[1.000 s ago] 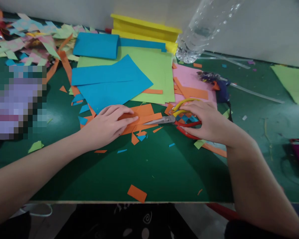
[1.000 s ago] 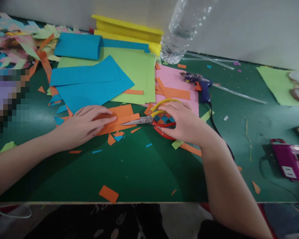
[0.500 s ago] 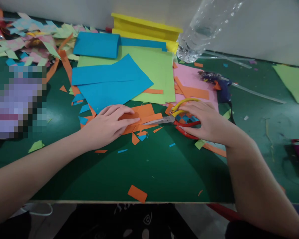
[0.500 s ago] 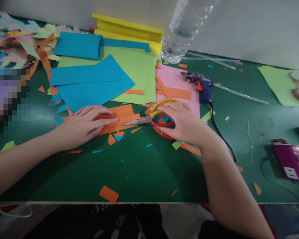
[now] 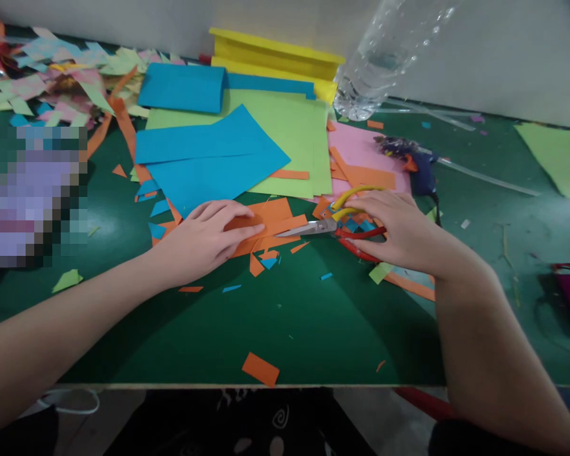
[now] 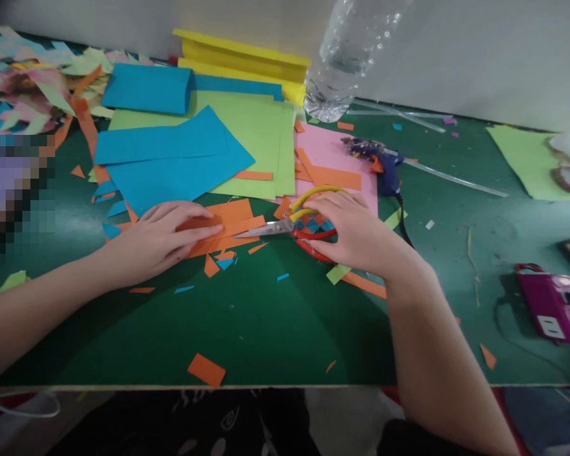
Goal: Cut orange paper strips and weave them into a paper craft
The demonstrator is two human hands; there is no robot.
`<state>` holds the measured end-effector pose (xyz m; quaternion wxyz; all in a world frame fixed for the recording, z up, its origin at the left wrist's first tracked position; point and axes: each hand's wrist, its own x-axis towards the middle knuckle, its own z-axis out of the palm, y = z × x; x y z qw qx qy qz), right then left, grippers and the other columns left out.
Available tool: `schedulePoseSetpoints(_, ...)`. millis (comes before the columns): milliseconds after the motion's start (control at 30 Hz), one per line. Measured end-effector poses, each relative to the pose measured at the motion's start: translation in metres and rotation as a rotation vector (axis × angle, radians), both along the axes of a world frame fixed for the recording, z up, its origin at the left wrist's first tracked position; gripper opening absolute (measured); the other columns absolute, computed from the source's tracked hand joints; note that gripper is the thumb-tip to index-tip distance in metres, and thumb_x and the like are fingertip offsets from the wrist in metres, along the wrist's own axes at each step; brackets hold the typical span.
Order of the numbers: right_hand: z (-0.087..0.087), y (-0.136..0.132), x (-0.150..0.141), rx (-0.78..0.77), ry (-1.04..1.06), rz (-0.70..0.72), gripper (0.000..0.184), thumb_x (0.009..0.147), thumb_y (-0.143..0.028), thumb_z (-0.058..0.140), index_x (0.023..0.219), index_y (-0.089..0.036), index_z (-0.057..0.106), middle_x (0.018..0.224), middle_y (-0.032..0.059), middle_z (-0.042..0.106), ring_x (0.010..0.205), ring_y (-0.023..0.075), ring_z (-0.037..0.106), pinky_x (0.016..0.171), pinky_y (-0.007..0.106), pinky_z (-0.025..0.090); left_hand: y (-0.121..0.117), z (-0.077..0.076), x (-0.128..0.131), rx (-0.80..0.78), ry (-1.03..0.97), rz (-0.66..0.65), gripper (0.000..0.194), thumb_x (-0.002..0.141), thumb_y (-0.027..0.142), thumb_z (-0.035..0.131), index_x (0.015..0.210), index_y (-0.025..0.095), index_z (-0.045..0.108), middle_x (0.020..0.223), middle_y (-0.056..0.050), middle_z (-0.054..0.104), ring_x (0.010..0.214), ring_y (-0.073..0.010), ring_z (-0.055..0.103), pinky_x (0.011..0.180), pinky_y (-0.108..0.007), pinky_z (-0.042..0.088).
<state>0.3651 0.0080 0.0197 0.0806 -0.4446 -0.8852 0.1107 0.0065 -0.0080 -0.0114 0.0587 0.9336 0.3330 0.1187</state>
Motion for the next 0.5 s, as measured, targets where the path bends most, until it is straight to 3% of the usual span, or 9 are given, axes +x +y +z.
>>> schedulePoseSetpoints(100, 0.0002, 0.0001, 0.0001, 0.011, 0.012, -0.007, 0.039, 0.081, -0.043, 0.063, 0.118, -0.028, 0.060, 0.129, 0.0066, 0.063, 0.122, 0.0357, 0.055, 0.103, 0.054, 0.039, -0.0007, 0.0016, 0.0007, 0.023, -0.013, -0.026, 0.038, 0.102, 0.016, 0.037, 0.134, 0.022, 0.056, 0.136, -0.010, 0.056, 0.131, -0.0283, 0.046, 0.106, -0.049, 0.041)
schedulePoseSetpoints(267, -0.0012, 0.0022, 0.0007, -0.027, -0.002, 0.011, 0.041, 0.082, -0.041, 0.063, 0.121, -0.028, 0.058, 0.130, 0.0081, 0.061, 0.124, 0.0340, 0.054, 0.103, 0.054, 0.040, -0.0009, 0.0012, 0.0003, 0.026, -0.027, -0.102, 0.044, 0.103, 0.011, 0.035, 0.144, 0.026, 0.044, 0.145, 0.000, 0.053, 0.141, -0.0178, 0.039, 0.119, -0.043, 0.026)
schedulePoseSetpoints(500, -0.0012, 0.0001, -0.0011, -0.029, 0.000, 0.003, 0.039, 0.082, -0.041, 0.061, 0.119, -0.030, 0.059, 0.130, 0.0067, 0.062, 0.126, 0.0351, 0.053, 0.104, 0.056, 0.039, 0.0022, -0.0010, -0.0016, -0.078, 0.036, -0.121, 0.047, 0.102, 0.018, 0.029, 0.148, 0.023, 0.041, 0.151, 0.003, 0.045, 0.145, -0.0149, 0.032, 0.123, -0.040, 0.020)
